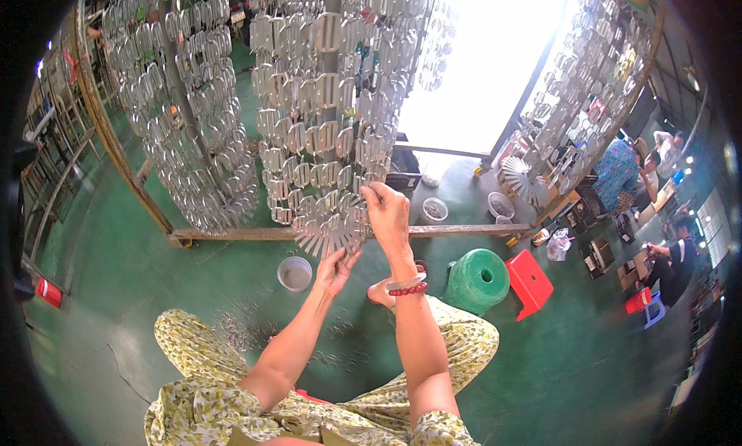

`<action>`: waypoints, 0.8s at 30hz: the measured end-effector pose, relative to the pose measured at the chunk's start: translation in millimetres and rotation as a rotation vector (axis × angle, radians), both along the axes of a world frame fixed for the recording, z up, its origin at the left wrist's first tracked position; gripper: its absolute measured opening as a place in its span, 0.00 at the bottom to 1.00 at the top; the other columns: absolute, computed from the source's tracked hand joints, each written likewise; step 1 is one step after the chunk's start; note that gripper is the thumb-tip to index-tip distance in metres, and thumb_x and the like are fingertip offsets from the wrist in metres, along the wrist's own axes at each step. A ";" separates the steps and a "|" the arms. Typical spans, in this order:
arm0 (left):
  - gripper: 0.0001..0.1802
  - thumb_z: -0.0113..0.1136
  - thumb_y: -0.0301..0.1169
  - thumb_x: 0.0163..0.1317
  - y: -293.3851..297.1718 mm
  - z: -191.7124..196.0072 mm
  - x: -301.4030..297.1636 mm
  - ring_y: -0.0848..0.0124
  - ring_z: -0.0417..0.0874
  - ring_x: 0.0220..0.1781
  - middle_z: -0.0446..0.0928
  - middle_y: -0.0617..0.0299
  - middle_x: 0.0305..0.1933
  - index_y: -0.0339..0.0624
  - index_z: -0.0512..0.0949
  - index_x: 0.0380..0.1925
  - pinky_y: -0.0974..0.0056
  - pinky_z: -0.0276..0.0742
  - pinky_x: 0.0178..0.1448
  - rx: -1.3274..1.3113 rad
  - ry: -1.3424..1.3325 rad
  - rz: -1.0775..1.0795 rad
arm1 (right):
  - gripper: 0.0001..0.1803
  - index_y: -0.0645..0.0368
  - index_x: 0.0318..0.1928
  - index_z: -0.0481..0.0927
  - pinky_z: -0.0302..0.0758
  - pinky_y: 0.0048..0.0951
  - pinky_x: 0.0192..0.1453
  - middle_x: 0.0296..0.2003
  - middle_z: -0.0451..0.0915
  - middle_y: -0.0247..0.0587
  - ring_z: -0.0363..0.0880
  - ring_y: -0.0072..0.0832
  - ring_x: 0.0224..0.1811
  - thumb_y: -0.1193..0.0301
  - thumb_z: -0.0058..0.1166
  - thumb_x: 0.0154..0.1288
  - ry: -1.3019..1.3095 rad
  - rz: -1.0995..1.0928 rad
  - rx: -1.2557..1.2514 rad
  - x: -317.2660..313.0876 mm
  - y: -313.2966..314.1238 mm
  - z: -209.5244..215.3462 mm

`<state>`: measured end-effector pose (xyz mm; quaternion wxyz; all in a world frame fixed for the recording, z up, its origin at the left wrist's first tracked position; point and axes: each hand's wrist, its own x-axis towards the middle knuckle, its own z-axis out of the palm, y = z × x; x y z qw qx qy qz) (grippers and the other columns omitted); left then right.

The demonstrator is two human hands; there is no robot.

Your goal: The person sits on the floor and repeatedly picks up small metal clips from the ground, then attaches them to metal hangers hanging from a wooden rack. The person continues this assembly process throughout the clip.

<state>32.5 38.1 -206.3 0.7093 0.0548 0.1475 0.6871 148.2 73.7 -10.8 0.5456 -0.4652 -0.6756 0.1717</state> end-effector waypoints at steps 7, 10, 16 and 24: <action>0.19 0.51 0.15 0.61 10.2 -12.4 -3.8 0.51 0.74 0.60 0.72 0.44 0.56 0.32 0.68 0.53 0.45 0.72 0.67 -0.032 -0.019 0.010 | 0.12 0.65 0.39 0.83 0.72 0.30 0.31 0.24 0.81 0.48 0.75 0.27 0.25 0.68 0.60 0.62 -0.055 0.006 0.047 0.0 -0.8 6.5; 0.21 0.48 0.15 0.62 13.1 4.3 0.0 0.51 0.71 0.64 0.70 0.42 0.59 0.30 0.64 0.57 0.43 0.67 0.70 0.019 0.032 0.041 | 0.12 0.66 0.42 0.84 0.75 0.29 0.34 0.26 0.83 0.46 0.77 0.22 0.25 0.70 0.61 0.61 -0.083 -0.066 0.064 6.8 -9.4 14.5; 0.24 0.47 0.17 0.64 12.3 -9.7 8.4 0.48 0.68 0.67 0.67 0.40 0.64 0.22 0.60 0.60 0.44 0.65 0.71 -0.001 -0.022 0.082 | 0.11 0.65 0.44 0.84 0.66 0.20 0.23 0.22 0.76 0.31 0.68 0.13 0.20 0.73 0.59 0.64 -0.004 0.035 0.045 11.9 -49.6 24.4; 0.26 0.52 0.17 0.62 21.0 -11.3 27.7 0.56 0.78 0.57 0.73 0.46 0.56 0.39 0.60 0.61 0.55 0.79 0.59 0.038 -0.124 0.162 | 0.22 0.70 0.56 0.75 0.71 0.21 0.24 0.29 0.82 0.41 0.75 0.17 0.23 0.70 0.58 0.64 -0.010 0.241 -0.434 -6.7 -58.3 -58.2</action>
